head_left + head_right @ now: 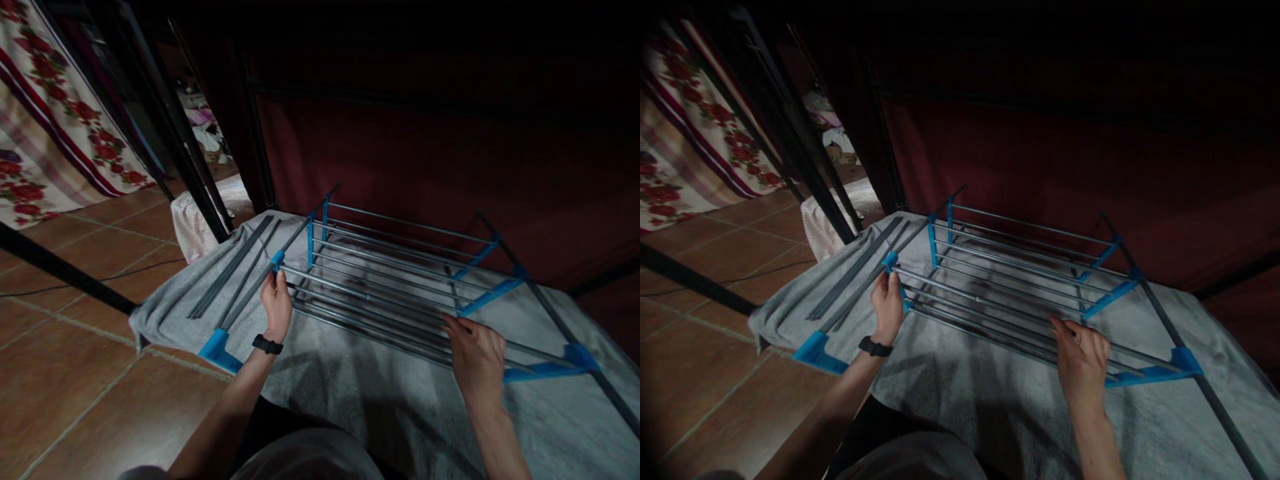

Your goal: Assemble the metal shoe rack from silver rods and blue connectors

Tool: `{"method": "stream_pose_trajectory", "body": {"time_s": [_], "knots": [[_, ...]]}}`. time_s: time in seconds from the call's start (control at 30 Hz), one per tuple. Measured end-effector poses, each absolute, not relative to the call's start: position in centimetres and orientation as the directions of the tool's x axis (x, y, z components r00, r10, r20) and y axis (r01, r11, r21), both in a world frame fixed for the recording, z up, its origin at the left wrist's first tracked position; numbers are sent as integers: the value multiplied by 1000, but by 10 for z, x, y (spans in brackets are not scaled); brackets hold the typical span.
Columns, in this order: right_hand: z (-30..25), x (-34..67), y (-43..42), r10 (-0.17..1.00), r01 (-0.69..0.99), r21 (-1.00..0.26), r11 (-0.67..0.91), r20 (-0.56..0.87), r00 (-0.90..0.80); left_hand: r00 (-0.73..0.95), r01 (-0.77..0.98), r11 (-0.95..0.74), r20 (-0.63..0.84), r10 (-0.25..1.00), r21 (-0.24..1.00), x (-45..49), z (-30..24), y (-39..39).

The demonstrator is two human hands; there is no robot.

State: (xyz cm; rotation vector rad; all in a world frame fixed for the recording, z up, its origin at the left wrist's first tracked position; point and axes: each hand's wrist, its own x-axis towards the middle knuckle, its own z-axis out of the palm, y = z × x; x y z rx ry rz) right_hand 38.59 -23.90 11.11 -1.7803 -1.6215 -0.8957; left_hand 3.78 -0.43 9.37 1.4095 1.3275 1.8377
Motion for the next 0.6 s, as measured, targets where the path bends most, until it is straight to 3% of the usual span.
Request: {"method": "stream_pose_trajectory", "body": {"time_s": [0.6], "knots": [[115,387,-238,574,997,59,-51,819,-19,-356,272,-412,489,796,870,34,94,-4]]}}
